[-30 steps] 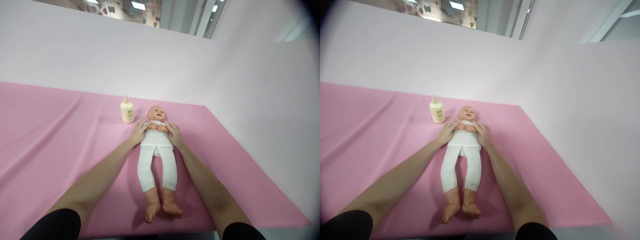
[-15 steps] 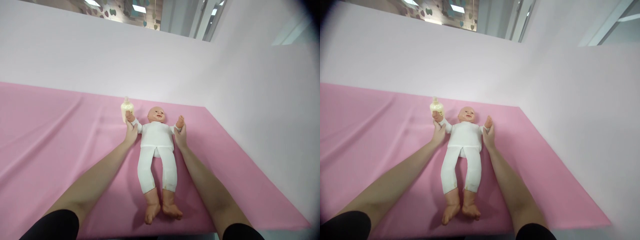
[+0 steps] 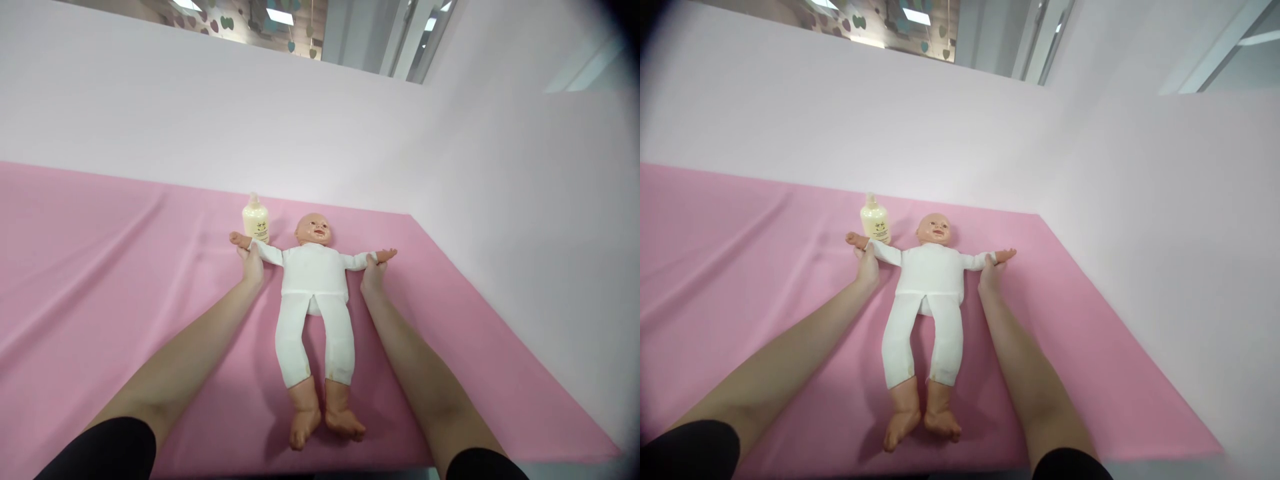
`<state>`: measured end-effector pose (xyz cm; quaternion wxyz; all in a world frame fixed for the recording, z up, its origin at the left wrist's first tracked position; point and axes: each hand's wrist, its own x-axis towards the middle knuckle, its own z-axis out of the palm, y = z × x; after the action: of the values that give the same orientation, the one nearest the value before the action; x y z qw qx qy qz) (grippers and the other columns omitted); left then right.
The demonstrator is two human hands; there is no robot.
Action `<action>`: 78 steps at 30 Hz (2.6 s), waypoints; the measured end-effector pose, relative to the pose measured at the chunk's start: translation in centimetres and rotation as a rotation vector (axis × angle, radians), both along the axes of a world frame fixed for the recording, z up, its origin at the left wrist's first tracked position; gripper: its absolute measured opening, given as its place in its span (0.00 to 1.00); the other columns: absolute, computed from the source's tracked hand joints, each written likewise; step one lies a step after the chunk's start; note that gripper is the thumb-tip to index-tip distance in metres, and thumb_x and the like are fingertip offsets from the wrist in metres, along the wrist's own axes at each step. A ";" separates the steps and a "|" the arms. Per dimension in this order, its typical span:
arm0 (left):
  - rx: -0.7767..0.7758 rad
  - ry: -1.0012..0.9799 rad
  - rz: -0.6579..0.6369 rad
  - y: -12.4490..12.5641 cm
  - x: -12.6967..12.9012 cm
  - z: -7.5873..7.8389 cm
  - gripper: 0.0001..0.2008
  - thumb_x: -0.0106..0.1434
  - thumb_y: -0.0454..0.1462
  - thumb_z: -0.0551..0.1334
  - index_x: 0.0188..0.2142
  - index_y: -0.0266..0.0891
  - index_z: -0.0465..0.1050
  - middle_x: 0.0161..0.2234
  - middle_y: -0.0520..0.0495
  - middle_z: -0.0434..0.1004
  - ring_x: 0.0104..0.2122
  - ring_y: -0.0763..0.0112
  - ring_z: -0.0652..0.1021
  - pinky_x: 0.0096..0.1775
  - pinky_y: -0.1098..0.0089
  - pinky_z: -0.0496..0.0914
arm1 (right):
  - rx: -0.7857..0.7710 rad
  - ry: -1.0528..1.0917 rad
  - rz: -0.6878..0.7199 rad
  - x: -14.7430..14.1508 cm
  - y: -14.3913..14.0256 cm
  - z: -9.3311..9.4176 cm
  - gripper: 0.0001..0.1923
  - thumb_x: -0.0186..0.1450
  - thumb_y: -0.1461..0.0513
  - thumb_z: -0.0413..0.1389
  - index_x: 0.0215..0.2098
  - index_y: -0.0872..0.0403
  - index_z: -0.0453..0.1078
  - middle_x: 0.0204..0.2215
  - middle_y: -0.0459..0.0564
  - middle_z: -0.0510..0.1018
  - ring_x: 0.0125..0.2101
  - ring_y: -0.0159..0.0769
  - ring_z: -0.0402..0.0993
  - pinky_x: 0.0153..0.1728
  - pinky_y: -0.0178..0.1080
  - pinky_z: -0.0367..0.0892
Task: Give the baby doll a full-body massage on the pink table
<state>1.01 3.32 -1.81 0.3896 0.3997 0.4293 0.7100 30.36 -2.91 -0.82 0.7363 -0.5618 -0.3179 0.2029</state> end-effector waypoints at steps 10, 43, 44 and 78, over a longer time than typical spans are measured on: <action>0.403 0.803 -0.148 -2.6 1.1 2.7 0.23 0.67 0.41 0.49 0.61 0.41 0.52 0.56 0.39 0.63 0.56 0.59 0.64 0.57 0.56 0.58 | 0.150 -0.716 0.251 -2.4 -1.6 1.6 0.30 0.66 0.54 0.48 0.64 0.53 0.49 0.59 0.57 0.62 0.59 0.41 0.58 0.59 0.48 0.55; -0.033 0.188 0.103 0.7 -1.0 0.8 0.23 0.65 0.39 0.53 0.58 0.40 0.50 0.58 0.37 0.61 0.58 0.62 0.65 0.57 0.59 0.62 | 0.100 -0.068 -0.022 0.7 0.5 -0.1 0.33 0.60 0.59 0.49 0.62 0.57 0.46 0.61 0.61 0.56 0.60 0.39 0.57 0.59 0.48 0.57; 0.035 0.235 0.095 0.4 -0.9 1.0 0.23 0.65 0.40 0.53 0.58 0.40 0.51 0.58 0.37 0.61 0.58 0.61 0.65 0.57 0.59 0.62 | 0.141 -0.133 0.003 0.3 0.2 0.4 0.33 0.60 0.59 0.50 0.62 0.57 0.47 0.61 0.59 0.56 0.60 0.38 0.57 0.59 0.48 0.57; -0.003 0.195 0.043 0.0 0.0 1.1 0.12 0.63 0.42 0.57 0.45 0.40 0.61 0.47 0.42 0.72 0.49 0.62 0.73 0.51 0.61 0.68 | 0.222 -0.139 0.011 -0.3 -0.1 0.8 0.32 0.59 0.63 0.49 0.61 0.56 0.48 0.61 0.58 0.57 0.60 0.37 0.56 0.60 0.46 0.53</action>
<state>0.99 3.29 -0.75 0.3312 0.4568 0.4748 0.6754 30.03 -3.01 -0.06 0.7691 -0.4879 -0.3914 0.1311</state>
